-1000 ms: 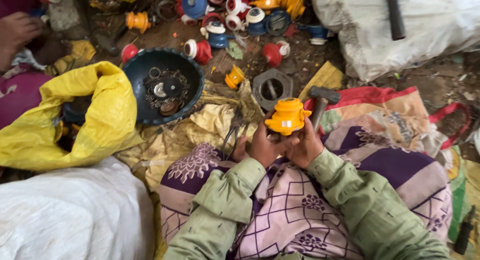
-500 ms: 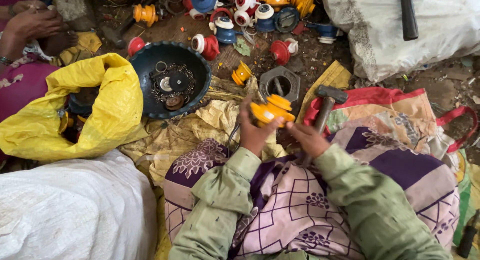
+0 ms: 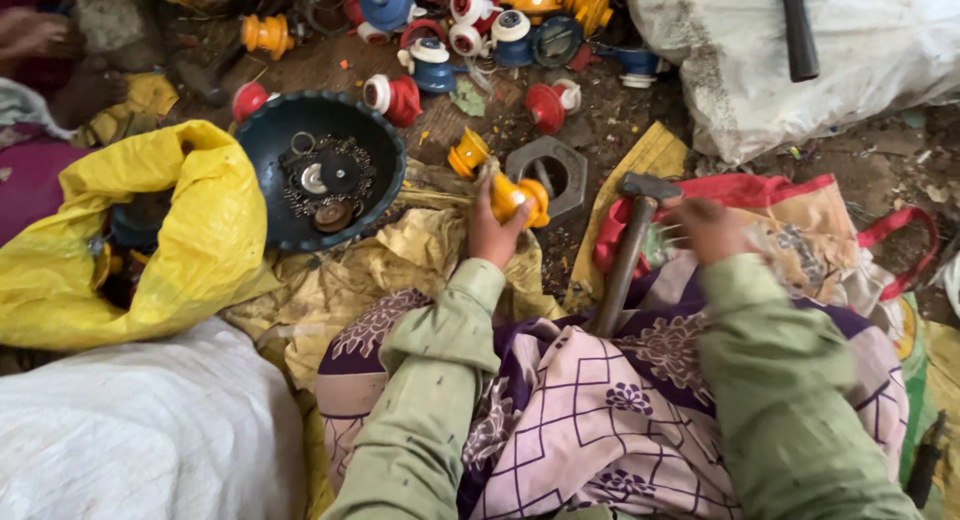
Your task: The person sits on the ground and uses a hammer and metal block to strike and separate parts of small yellow plastic toys. They repeatedly pick up toys, position them on the block, and hit them to break them apart, then place the pieces aside.
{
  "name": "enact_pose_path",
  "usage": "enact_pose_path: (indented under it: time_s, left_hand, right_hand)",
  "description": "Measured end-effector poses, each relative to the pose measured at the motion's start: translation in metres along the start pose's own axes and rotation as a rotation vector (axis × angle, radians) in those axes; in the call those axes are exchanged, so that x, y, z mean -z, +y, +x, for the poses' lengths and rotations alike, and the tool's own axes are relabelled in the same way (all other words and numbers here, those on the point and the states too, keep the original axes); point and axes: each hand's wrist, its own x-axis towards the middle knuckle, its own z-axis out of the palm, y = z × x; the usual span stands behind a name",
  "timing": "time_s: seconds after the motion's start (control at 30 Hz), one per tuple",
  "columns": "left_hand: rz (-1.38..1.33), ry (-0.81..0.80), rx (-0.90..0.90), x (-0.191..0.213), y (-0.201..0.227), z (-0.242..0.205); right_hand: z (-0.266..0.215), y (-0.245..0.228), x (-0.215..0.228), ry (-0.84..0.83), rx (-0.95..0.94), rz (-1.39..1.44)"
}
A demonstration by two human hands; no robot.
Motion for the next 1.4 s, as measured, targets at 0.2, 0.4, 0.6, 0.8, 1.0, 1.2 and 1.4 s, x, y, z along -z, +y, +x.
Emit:
enact_pose_path:
  time_s: [0.2,0.4,0.6,0.8,1.0,1.2,1.4]
  left_hand:
    - [-0.460,-0.054,0.555,-0.008,-0.025,0.001]
    - [-0.169,-0.056,0.233,-0.010,-0.026,-0.005]
    - [0.006,-0.184,0.315,-0.001,-0.031,-0.004]
    - [0.346,-0.220,0.277,-0.003,-0.046,0.003]
    - [0.461,-0.215,0.385,-0.005,-0.045,0.011]
    - [0.492,-0.196,0.364,0.004,-0.025,0.013]
    - [0.137,-0.335,0.374,0.017,-0.011,0.011]
  right_hand:
    - [0.024,0.056,-0.047,-0.044,-0.129,-0.691]
    - [0.067,0.112,-0.051,0.108,-0.010,-0.819]
    - [0.076,0.122,-0.044,0.101,-0.148,-0.455]
    - [0.071,0.093,-0.042,-0.059,-0.512,0.380]
    - [0.065,0.087,-0.041,-0.216,-0.534,0.645]
    - [0.081,0.105,-0.027,-0.215,-0.494,0.690]
    - [0.070,0.087,-0.010,-0.259,-0.440,0.578]
